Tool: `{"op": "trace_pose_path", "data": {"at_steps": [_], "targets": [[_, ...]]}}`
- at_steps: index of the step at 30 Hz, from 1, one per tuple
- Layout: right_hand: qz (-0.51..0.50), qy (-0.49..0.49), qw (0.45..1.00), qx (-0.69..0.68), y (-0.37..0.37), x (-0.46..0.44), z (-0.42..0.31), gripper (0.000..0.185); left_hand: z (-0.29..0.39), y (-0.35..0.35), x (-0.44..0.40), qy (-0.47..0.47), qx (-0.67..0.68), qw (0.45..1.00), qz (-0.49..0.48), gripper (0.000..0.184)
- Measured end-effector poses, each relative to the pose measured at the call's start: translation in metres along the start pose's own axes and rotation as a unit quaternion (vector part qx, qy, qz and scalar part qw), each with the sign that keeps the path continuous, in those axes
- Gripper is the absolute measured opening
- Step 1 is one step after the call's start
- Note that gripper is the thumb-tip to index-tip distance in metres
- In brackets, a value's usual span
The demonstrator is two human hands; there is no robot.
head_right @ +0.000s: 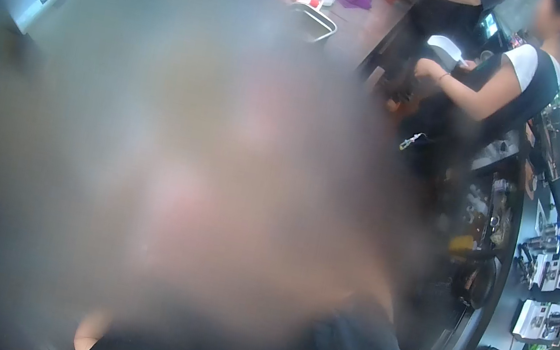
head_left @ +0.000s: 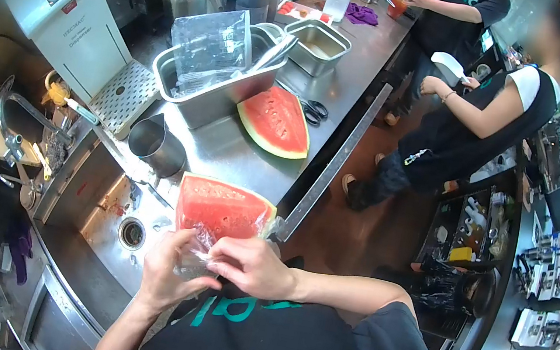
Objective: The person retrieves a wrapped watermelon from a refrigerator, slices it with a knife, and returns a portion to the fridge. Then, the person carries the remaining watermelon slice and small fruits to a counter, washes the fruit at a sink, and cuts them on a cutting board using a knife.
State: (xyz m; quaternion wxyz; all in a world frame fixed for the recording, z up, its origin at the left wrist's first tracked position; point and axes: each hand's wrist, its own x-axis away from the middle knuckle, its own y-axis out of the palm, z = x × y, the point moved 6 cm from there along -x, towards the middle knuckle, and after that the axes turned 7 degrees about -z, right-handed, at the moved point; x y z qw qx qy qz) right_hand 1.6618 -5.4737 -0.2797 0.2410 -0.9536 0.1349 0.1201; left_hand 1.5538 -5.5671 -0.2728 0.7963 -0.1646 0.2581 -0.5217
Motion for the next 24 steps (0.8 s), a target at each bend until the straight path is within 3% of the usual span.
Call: {"op": "trace_pose_path", "data": {"at_steps": [1, 3, 5, 7, 9, 11, 12, 13, 15, 17, 18, 19, 20, 21, 23, 24], "targets": [[0.022, 0.040, 0.997, -0.065, -0.007, 0.001, -0.001, 0.012, 0.019, 0.007, -0.007, 0.075, -0.209, 0.974, -0.054, 0.040], [0.014, 0.039, 0.998, -0.052, -0.025, 0.000, -0.013, 0.012, -0.025, 0.004, 0.001, 0.053, -0.206, 0.976, -0.038, 0.032], [-0.004, -0.041, 0.994, 0.099, -0.039, -0.001, -0.026, 0.012, -0.013, -0.010, -0.010, 0.076, -0.202, 0.976, -0.012, 0.022], [-0.062, 0.085, 0.984, 0.141, -0.053, 0.003, -0.002, 0.011, -0.059, -0.022, -0.009, -0.106, 0.054, 0.992, 0.029, 0.012], [-0.114, 0.179, 0.970, 0.123, -0.057, 0.015, 0.032, 0.011, -0.080, -0.027, -0.005, -0.172, 0.214, 0.961, -0.031, 0.011], [-0.081, 0.212, 0.968, 0.111, -0.068, 0.011, 0.049, 0.012, -0.094, -0.030, -0.005, -0.177, 0.240, 0.951, -0.075, 0.012], [-0.047, 0.204, 0.977, 0.039, -0.080, 0.007, 0.059, 0.013, -0.099, -0.036, -0.006, -0.209, 0.180, 0.959, -0.069, 0.013], [-0.009, 0.197, 0.980, -0.032, -0.089, 0.000, 0.065, 0.014, -0.102, -0.041, -0.013, -0.147, 0.225, 0.963, 0.001, 0.015], [0.049, 0.204, 0.970, -0.125, -0.105, -0.020, 0.073, 0.017, -0.113, -0.044, -0.028, -0.193, 0.231, 0.949, 0.097, 0.015], [0.121, 0.237, 0.958, -0.105, -0.110, -0.033, 0.126, 0.018, -0.125, -0.035, -0.039, -0.198, 0.203, 0.948, 0.142, 0.014], [0.168, 0.162, 0.964, 0.128, -0.111, -0.050, 0.111, 0.018, -0.133, -0.030, -0.041, -0.207, 0.174, 0.945, 0.183, 0.014], [0.203, 0.077, 0.910, 0.352, -0.101, -0.064, 0.091, 0.019, -0.145, -0.021, -0.039, -0.222, 0.146, 0.937, 0.226, 0.015], [0.169, 0.059, 0.877, 0.445, -0.091, -0.075, 0.097, 0.018, -0.152, -0.013, -0.035, -0.256, 0.069, 0.938, 0.225, 0.017], [0.170, 0.057, 0.879, 0.442, -0.089, -0.074, 0.111, 0.018, -0.157, -0.009, -0.029, -0.286, -0.010, 0.932, 0.223, 0.018], [-0.032, 0.163, 0.823, 0.544, -0.072, -0.074, 0.159, 0.018, -0.168, -0.008, -0.015, -0.301, -0.030, 0.927, 0.219, 0.019], [-0.033, 0.163, 0.824, 0.542, -0.075, -0.071, 0.158, 0.018, -0.171, -0.009, -0.010, -0.315, -0.044, 0.923, 0.216, 0.019]]}}
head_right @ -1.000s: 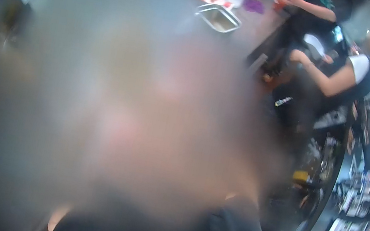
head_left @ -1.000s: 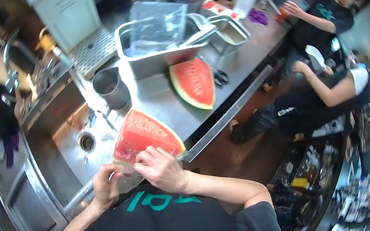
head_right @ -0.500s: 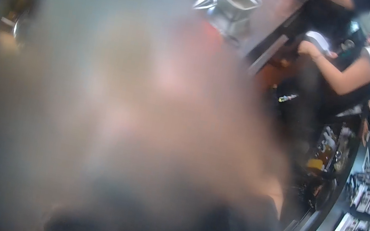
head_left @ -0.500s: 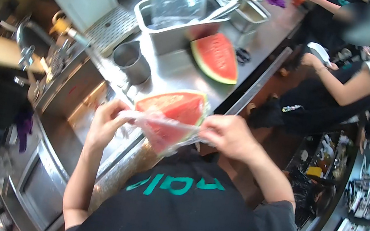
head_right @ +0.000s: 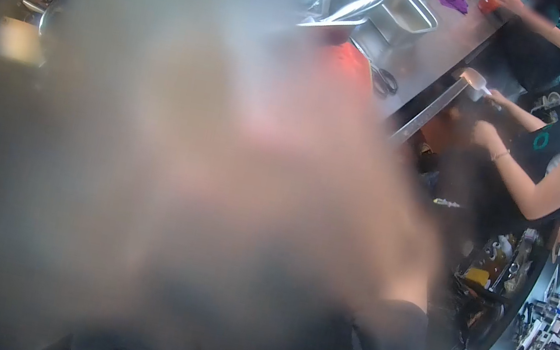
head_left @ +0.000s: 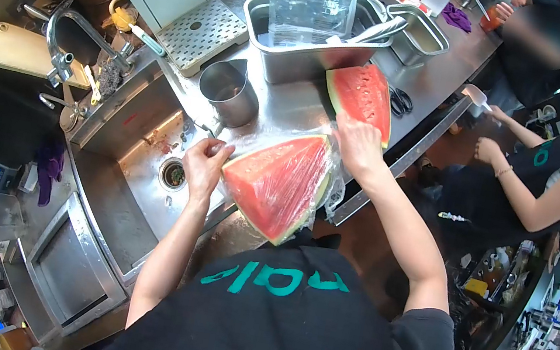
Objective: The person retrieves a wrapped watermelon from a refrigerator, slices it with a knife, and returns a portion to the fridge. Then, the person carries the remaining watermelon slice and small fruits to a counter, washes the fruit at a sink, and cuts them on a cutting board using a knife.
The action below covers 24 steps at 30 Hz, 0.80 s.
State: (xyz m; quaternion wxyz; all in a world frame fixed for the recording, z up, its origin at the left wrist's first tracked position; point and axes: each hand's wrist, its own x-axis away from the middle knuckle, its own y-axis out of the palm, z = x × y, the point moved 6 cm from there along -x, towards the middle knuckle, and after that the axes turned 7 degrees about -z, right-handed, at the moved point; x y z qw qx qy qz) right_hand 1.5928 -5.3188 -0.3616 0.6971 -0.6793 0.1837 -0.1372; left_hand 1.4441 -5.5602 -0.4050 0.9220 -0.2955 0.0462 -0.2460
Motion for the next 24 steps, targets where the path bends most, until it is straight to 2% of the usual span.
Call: {"op": "trace_pose_path", "data": {"at_steps": [1, 3, 4, 5, 6, 7, 8, 9, 10, 11, 12, 13, 14, 15, 17, 18, 19, 20, 21, 23, 24], "targets": [[0.003, -0.001, 0.998, -0.060, -0.007, 0.010, 0.001, 0.019, -0.010, -0.001, 0.001, -0.058, 0.023, 0.997, -0.053, 0.022], [0.008, -0.006, 0.983, -0.181, -0.016, 0.028, 0.007, 0.022, -0.068, 0.009, 0.000, -0.101, 0.285, 0.945, -0.127, 0.027], [-0.020, -0.007, 0.966, -0.256, -0.005, 0.033, 0.018, 0.021, -0.078, 0.001, 0.008, -0.201, 0.367, 0.899, -0.127, 0.028], [-0.023, -0.006, 0.966, -0.258, 0.009, 0.038, 0.028, 0.021, -0.107, -0.003, 0.012, -0.248, 0.417, 0.868, -0.107, 0.023], [-0.121, 0.088, 0.890, -0.431, 0.041, 0.046, 0.043, 0.020, -0.114, -0.015, 0.023, -0.243, 0.397, 0.884, -0.033, 0.020], [-0.210, 0.178, 0.767, -0.580, 0.062, 0.056, 0.046, 0.018, -0.109, -0.028, 0.029, -0.235, 0.375, 0.896, 0.041, 0.017], [-0.205, 0.198, 0.719, -0.634, 0.066, 0.064, 0.045, 0.016, -0.088, -0.038, 0.031, -0.131, 0.322, 0.933, 0.089, 0.014], [-0.208, 0.202, 0.716, -0.636, 0.064, 0.069, 0.043, 0.016, -0.047, -0.048, 0.042, -0.027, 0.262, 0.955, 0.136, 0.011], [-0.206, 0.223, 0.654, -0.692, 0.063, 0.074, 0.041, 0.015, -0.012, -0.048, 0.047, 0.046, 0.183, 0.975, 0.117, 0.009], [-0.203, 0.242, 0.589, -0.744, 0.062, 0.078, 0.037, 0.015, 0.032, -0.047, 0.050, 0.193, 0.075, 0.975, 0.079, 0.010], [-0.199, 0.252, 0.540, -0.778, 0.060, 0.081, 0.034, 0.015, 0.068, -0.038, 0.051, 0.266, 0.038, 0.963, 0.005, 0.017], [-0.200, 0.251, 0.539, -0.779, 0.063, 0.085, 0.035, 0.015, 0.088, -0.022, 0.046, 0.298, 0.043, 0.952, -0.061, 0.022], [-0.199, 0.255, 0.468, -0.823, 0.068, 0.091, 0.035, 0.015, 0.102, -0.006, 0.039, 0.330, 0.049, 0.934, -0.127, 0.028], [-0.195, 0.258, 0.394, -0.860, 0.073, 0.097, 0.036, 0.016, 0.101, 0.001, 0.027, 0.331, 0.049, 0.933, -0.129, 0.028], [-0.172, 0.251, 0.396, -0.866, 0.085, 0.108, 0.044, 0.014, 0.084, 0.043, 0.008, 0.286, -0.119, 0.903, -0.298, 0.048], [-0.167, 0.257, 0.535, -0.787, 0.089, 0.116, 0.053, 0.013, 0.092, 0.043, 0.004, 0.290, -0.119, 0.899, -0.305, 0.048], [-0.161, 0.259, 0.659, -0.687, 0.093, 0.124, 0.060, 0.013, 0.094, 0.047, 0.000, 0.229, -0.163, 0.889, -0.361, 0.056], [-0.102, 0.249, 0.723, -0.636, 0.102, 0.131, 0.062, 0.013, 0.090, 0.050, 0.000, 0.165, -0.208, 0.871, -0.414, 0.065], [-0.133, 0.241, 0.837, -0.474, 0.069, 0.128, 0.058, 0.016, 0.091, 0.051, 0.001, 0.168, -0.211, 0.867, -0.420, 0.065], [0.029, 0.240, 0.912, -0.331, 0.027, 0.132, 0.051, 0.021, 0.090, 0.054, 0.002, 0.145, -0.161, 0.866, -0.451, 0.075], [0.140, 0.206, 0.940, -0.235, 0.002, 0.135, 0.048, 0.022, 0.084, 0.056, 0.000, 0.151, -0.163, 0.864, -0.452, 0.077]]}}
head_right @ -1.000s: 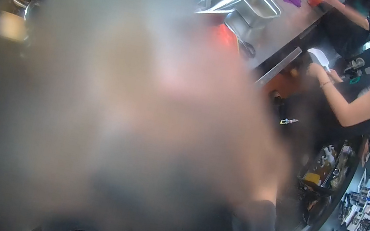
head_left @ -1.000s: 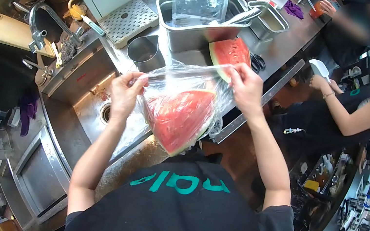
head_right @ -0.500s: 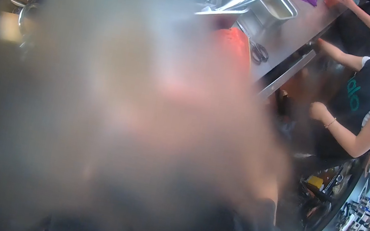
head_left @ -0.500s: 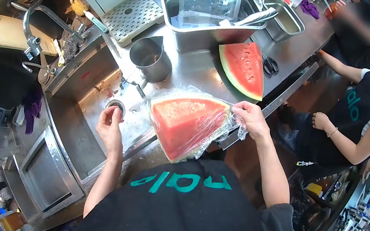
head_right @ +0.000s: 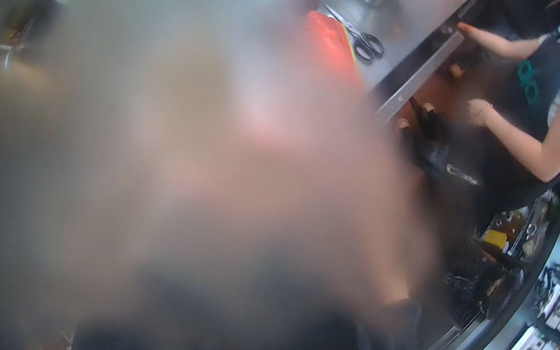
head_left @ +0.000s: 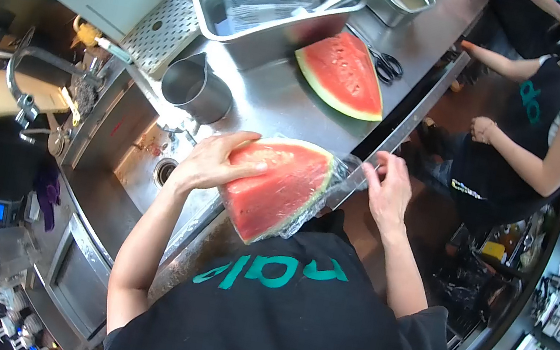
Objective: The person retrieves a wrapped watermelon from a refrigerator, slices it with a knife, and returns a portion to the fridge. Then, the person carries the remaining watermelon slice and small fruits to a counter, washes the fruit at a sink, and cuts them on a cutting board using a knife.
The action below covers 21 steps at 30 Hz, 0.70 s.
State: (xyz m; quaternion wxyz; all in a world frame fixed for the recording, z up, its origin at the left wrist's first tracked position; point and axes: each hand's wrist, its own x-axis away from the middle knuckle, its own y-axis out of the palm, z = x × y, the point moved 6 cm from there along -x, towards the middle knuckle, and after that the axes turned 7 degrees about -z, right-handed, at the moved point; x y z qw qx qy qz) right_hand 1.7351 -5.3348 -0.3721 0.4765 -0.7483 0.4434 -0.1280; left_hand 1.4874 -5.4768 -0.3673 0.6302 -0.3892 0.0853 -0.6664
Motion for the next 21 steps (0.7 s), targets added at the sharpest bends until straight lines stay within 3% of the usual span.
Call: {"op": "trace_pose_path", "data": {"at_steps": [1, 3, 4, 5, 7, 9, 10, 11, 12, 13, 14, 15, 16, 17, 21], "targets": [[0.049, 0.051, 0.995, -0.068, -0.015, 0.002, -0.004, 0.018, -0.001, 0.001, 0.001, 0.005, -0.003, 1.000, -0.007, 0.077], [0.055, 0.120, 0.979, -0.154, -0.025, 0.013, 0.007, 0.016, -0.011, 0.003, 0.005, -0.040, 0.023, 0.999, -0.015, 0.080], [0.001, 0.131, 0.964, -0.232, -0.013, 0.021, 0.013, 0.016, -0.012, 0.004, 0.008, -0.058, 0.039, 0.997, -0.031, 0.083], [-0.102, 0.223, 0.899, -0.362, 0.009, 0.037, 0.019, 0.019, -0.011, 0.008, 0.009, -0.050, 0.035, 0.997, -0.038, 0.083], [-0.259, 0.260, 0.798, -0.478, 0.051, 0.058, 0.004, 0.025, -0.023, 0.014, 0.012, -0.087, 0.067, 0.994, -0.011, 0.082], [-0.212, 0.233, 0.829, -0.462, 0.069, 0.058, -0.022, 0.027, -0.029, 0.021, 0.015, -0.106, 0.112, 0.988, 0.009, 0.075], [-0.183, 0.191, 0.903, -0.338, 0.054, 0.047, -0.040, 0.028, -0.019, 0.023, 0.021, -0.106, 0.155, 0.982, 0.024, 0.075], [-0.161, 0.212, 0.909, -0.322, 0.048, 0.043, -0.043, 0.028, -0.047, 0.035, 0.021, -0.062, 0.105, 0.991, 0.060, 0.069], [-0.142, 0.245, 0.909, -0.304, 0.047, 0.047, -0.039, 0.028, -0.032, 0.041, 0.027, -0.031, 0.229, 0.972, 0.051, 0.062], [-0.094, 0.251, 0.867, -0.419, 0.079, 0.064, -0.029, 0.032, -0.016, 0.048, 0.031, -0.003, 0.351, 0.936, 0.040, 0.057], [-0.088, 0.179, 0.923, -0.329, 0.038, 0.062, -0.052, 0.036, -0.010, 0.056, 0.036, -0.020, 0.405, 0.913, 0.044, 0.056], [-0.008, 0.164, 0.929, -0.331, 0.042, 0.070, -0.052, 0.037, -0.022, 0.070, 0.039, 0.056, 0.460, 0.884, 0.064, 0.054], [-0.018, 0.194, 0.899, -0.393, 0.059, 0.079, -0.041, 0.037, -0.051, 0.083, 0.037, 0.005, 0.467, 0.883, 0.040, 0.065], [0.023, 0.179, 0.902, -0.393, 0.046, 0.084, -0.045, 0.036, -0.079, 0.096, 0.037, -0.047, 0.473, 0.880, 0.016, 0.077], [0.101, 0.134, 0.912, -0.376, -0.006, 0.119, -0.055, 0.034, -0.029, 0.147, -0.002, -0.059, 0.482, 0.871, -0.073, 0.075]]}}
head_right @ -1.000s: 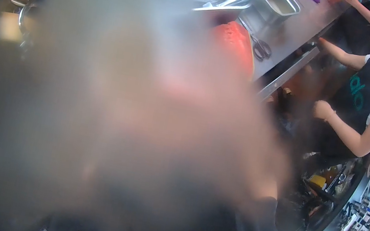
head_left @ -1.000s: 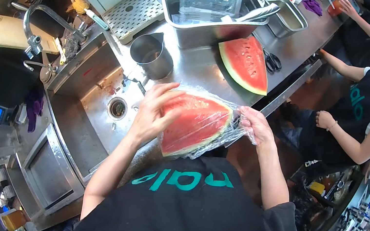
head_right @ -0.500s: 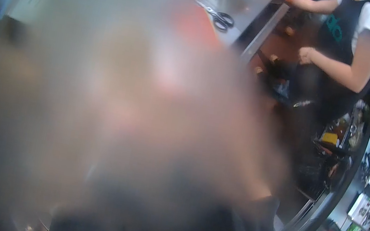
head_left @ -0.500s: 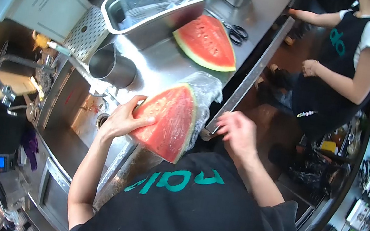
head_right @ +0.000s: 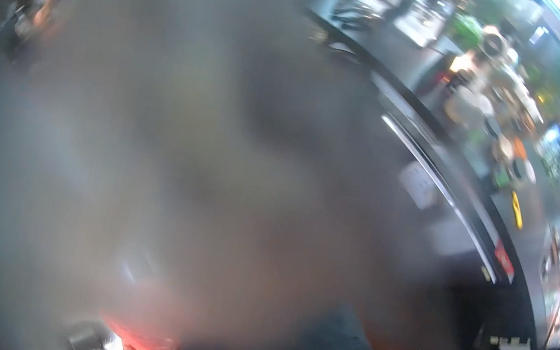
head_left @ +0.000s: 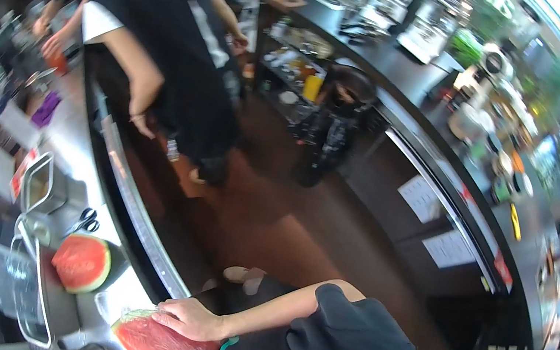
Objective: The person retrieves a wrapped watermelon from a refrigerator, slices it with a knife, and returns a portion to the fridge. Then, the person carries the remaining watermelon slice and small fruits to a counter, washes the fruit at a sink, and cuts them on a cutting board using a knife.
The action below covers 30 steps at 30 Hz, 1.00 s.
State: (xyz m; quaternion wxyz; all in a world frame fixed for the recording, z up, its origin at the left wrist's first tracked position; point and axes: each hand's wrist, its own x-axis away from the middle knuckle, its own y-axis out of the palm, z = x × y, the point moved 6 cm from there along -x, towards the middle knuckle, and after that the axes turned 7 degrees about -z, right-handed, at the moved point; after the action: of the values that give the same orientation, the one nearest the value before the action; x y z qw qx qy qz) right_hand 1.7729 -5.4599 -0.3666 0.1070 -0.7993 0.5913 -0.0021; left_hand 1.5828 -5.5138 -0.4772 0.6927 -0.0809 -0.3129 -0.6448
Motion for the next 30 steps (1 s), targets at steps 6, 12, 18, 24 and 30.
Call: {"op": "trace_pose_path", "data": {"at_steps": [6, 12, 18, 24, 30], "targets": [[0.121, -0.064, 0.991, -0.009, -0.063, 0.049, -0.039, 0.035, -0.007, 0.100, -0.022, -0.033, -0.031, 0.987, -0.152, 0.072], [0.110, 0.094, 0.965, -0.219, -0.100, 0.101, 0.021, 0.044, -0.050, 0.208, -0.003, -0.078, -0.066, 0.957, -0.270, 0.069], [0.112, 0.166, 0.976, -0.083, -0.154, 0.219, 0.088, 0.043, -0.127, 0.322, 0.041, -0.128, -0.111, 0.914, -0.368, 0.066], [0.429, -0.124, 0.851, 0.278, -0.315, 0.395, -0.108, 0.039, -0.216, 0.419, 0.106, -0.191, -0.156, 0.863, -0.442, 0.064], [0.390, -0.235, 0.847, 0.274, -0.340, 0.466, -0.162, 0.039, -0.283, 0.482, 0.161, -0.263, -0.194, 0.803, -0.498, 0.061]]}}
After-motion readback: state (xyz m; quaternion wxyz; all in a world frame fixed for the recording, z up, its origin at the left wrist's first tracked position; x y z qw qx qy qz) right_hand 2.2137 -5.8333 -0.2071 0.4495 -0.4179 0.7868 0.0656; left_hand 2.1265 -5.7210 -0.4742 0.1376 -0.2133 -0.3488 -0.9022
